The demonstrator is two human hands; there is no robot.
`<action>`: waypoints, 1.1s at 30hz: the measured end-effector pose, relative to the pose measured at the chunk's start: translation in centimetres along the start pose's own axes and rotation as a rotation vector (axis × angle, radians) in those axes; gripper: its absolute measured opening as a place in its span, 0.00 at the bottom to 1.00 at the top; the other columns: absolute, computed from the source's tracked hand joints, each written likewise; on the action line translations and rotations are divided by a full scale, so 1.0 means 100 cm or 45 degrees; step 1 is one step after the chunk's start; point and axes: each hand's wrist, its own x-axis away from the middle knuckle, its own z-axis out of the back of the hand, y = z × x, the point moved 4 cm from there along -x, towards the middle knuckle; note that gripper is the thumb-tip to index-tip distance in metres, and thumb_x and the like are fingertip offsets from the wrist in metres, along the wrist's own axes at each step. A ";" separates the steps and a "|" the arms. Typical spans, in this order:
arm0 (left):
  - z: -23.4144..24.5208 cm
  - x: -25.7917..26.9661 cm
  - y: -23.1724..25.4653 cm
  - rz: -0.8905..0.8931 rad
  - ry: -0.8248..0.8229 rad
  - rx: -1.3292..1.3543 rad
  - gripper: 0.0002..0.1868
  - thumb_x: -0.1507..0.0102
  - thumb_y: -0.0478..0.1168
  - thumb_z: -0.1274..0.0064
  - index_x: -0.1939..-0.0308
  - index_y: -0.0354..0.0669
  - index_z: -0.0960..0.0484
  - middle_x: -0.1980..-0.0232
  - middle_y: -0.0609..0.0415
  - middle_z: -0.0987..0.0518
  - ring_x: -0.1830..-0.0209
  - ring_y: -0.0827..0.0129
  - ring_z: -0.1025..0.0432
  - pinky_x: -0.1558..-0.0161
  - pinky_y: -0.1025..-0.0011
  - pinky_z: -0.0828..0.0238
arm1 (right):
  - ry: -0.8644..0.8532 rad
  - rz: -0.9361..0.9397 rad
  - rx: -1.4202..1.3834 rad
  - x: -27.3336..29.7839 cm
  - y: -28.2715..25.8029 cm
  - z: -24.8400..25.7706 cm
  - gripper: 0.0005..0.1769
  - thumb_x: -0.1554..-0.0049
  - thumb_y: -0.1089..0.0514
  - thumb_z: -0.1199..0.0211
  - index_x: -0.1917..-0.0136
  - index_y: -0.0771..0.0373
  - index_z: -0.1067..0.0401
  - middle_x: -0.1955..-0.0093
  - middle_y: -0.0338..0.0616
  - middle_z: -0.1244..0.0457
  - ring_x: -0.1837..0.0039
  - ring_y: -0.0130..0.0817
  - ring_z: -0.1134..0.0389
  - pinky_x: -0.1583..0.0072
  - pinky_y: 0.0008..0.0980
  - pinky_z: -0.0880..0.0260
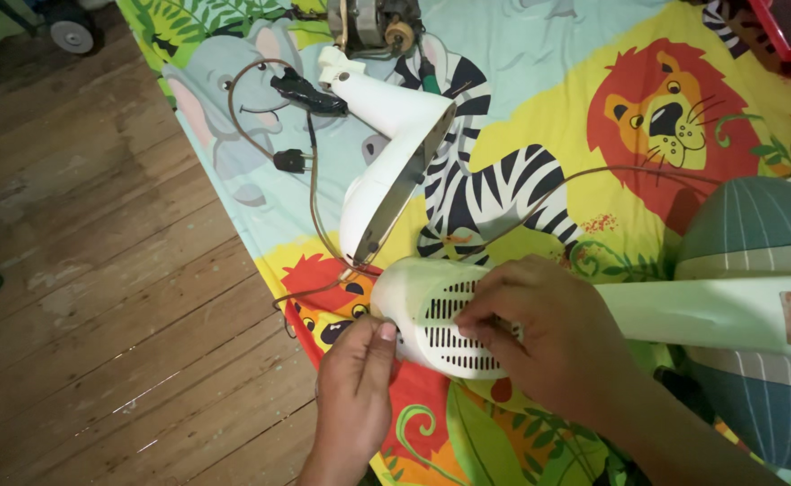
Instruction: The person assembles a small white electric fan on a bed. They attach the motor housing to the base, insert the fan blade, and secure the front grille. The person then plugs in the fan and tests it.
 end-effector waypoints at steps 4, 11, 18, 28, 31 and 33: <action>0.000 0.000 -0.003 0.043 0.011 0.001 0.17 0.30 0.45 0.56 0.67 0.37 0.24 0.77 0.59 0.32 0.77 0.76 0.39 0.73 0.73 0.38 | 0.021 0.024 -0.031 -0.001 0.004 -0.003 0.06 0.53 0.59 0.29 0.59 0.58 0.21 0.55 0.38 0.31 0.51 0.40 0.29 0.49 0.39 0.31; 0.000 -0.001 -0.007 0.039 -0.003 0.052 0.17 0.30 0.45 0.55 0.66 0.36 0.22 0.78 0.59 0.33 0.76 0.76 0.41 0.73 0.73 0.40 | 0.144 0.137 0.008 0.015 0.004 0.000 0.52 0.68 0.48 0.20 0.33 0.63 0.36 0.31 0.57 0.42 0.28 0.55 0.41 0.32 0.44 0.38; 0.004 0.001 -0.009 0.025 -0.001 0.027 0.17 0.30 0.44 0.52 0.67 0.34 0.21 0.77 0.59 0.30 0.75 0.78 0.39 0.72 0.75 0.38 | 0.035 -0.018 -0.056 0.019 0.011 -0.012 0.61 0.69 0.49 0.17 0.27 0.62 0.42 0.29 0.55 0.40 0.29 0.53 0.38 0.32 0.45 0.38; 0.003 0.002 -0.013 0.013 -0.013 0.148 0.14 0.31 0.42 0.52 0.63 0.34 0.18 0.74 0.60 0.26 0.75 0.79 0.38 0.71 0.76 0.37 | 0.020 -0.043 0.049 0.029 0.032 -0.020 0.67 0.72 0.43 0.17 0.26 0.68 0.43 0.30 0.59 0.41 0.29 0.56 0.41 0.32 0.48 0.40; 0.004 0.002 -0.014 0.021 -0.026 0.155 0.14 0.31 0.42 0.52 0.63 0.34 0.18 0.75 0.61 0.27 0.75 0.79 0.39 0.71 0.76 0.37 | 0.011 -0.072 0.442 0.038 0.055 -0.015 0.70 0.74 0.35 0.18 0.27 0.69 0.41 0.32 0.60 0.40 0.30 0.56 0.41 0.31 0.50 0.40; 0.005 0.002 -0.015 -0.039 -0.024 0.096 0.16 0.30 0.41 0.52 0.66 0.32 0.20 0.76 0.60 0.28 0.75 0.79 0.38 0.71 0.76 0.37 | -0.167 -0.201 0.735 0.039 0.070 -0.010 0.60 0.73 0.36 0.19 0.32 0.63 0.34 0.38 0.51 0.36 0.34 0.50 0.36 0.34 0.50 0.37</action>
